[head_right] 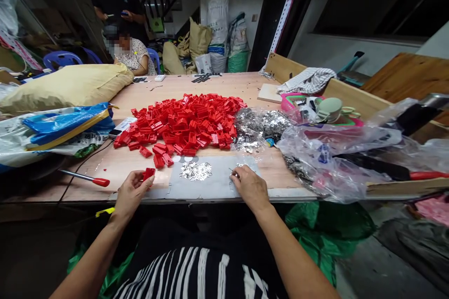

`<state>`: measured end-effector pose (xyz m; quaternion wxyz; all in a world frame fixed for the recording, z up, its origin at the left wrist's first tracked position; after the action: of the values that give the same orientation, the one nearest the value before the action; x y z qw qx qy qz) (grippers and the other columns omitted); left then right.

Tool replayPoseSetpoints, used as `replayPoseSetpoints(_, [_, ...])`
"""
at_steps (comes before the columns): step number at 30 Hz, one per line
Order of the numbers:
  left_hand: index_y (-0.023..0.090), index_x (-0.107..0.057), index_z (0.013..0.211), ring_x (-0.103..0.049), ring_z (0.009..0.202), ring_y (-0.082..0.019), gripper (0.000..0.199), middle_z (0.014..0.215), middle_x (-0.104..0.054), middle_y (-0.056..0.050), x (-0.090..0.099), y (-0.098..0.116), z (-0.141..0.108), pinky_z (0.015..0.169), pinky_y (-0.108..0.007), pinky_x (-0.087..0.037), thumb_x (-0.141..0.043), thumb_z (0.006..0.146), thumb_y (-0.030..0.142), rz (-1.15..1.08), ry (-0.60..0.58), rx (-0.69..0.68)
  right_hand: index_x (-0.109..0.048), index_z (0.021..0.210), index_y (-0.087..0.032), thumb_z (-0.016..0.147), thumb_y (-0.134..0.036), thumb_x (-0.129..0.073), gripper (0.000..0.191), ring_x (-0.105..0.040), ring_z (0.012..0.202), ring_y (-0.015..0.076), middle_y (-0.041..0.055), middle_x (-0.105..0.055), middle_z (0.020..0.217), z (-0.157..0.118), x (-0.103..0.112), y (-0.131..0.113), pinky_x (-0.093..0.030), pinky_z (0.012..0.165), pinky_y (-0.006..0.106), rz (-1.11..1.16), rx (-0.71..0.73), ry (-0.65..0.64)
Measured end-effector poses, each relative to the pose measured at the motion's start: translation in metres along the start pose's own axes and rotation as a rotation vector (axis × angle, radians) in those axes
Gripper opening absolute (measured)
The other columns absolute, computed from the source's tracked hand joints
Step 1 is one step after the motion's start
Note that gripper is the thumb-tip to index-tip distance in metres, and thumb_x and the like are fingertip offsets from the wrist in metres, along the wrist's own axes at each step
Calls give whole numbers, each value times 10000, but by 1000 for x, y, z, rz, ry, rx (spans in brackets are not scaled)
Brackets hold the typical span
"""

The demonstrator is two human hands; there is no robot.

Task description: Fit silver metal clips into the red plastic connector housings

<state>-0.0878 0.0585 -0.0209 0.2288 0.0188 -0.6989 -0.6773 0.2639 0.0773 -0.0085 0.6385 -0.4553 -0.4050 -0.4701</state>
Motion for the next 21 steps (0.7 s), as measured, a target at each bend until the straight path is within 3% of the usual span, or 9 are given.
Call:
replayPoseSetpoints(3, [184,-486,939,-640,622,-138,464,866,-677,-43,-19,12,-23,548,-239,-490,-768,654,417,-458,-169,269,-648,878,-241,865,-267,-563,90,-645,794,171,9,-668,903,1,0,-2,-429,600,257,-16,-14,-13])
replayPoseSetpoints(6, [212,-475,1089,-654,596,-117,509,821,-671,-18,-36,23,-45,520,-193,-486,-773,693,328,-664,-319,425,-647,893,-243,882,-271,-541,110,-651,805,173,8,-668,920,-1,0,-3,-438,611,260,29,-26,-25])
replayPoseSetpoints(9, [272,-434,1246,-683,634,-126,584,804,-650,5,-48,28,-60,565,-200,-529,-739,748,261,-757,-436,506,-653,922,-241,894,-280,-524,137,-653,837,183,16,-672,922,-7,1,-7,-460,655,271,90,18,-41])
replayPoseSetpoints(14, [208,-452,1271,-713,892,-221,497,943,-674,-64,-63,32,-71,854,-340,-561,-665,822,239,-910,-529,629,-669,947,-242,891,-274,-519,163,-659,857,188,30,-688,950,-12,-1,-13,-480,708,285,143,100,-92])
replayPoseSetpoints(17, [176,-442,1279,-660,1058,-280,488,1071,-663,-119,-68,35,-73,970,-408,-506,-645,837,212,-984,-589,646,-661,964,-243,872,-260,-544,150,-663,853,190,23,-692,961,-12,-1,-14,-476,692,283,132,74,-90])
replayPoseSetpoints(21, [168,-469,1201,-631,1110,-302,456,1072,-656,-109,-71,36,-75,1006,-418,-481,-689,802,174,-997,-592,620,-647,925,-239,862,-282,-568,110,-662,822,189,12,-691,919,-12,0,-16,-466,661,279,120,33,-80])
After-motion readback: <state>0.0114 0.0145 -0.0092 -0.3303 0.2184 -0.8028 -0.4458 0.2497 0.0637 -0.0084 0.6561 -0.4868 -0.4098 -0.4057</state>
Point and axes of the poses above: each hand's wrist, its own z-axis towards the middle knuckle, its own x-axis out of the back of the hand, y = z × x, the point moved 2 cm from there along z, towards the middle knuckle
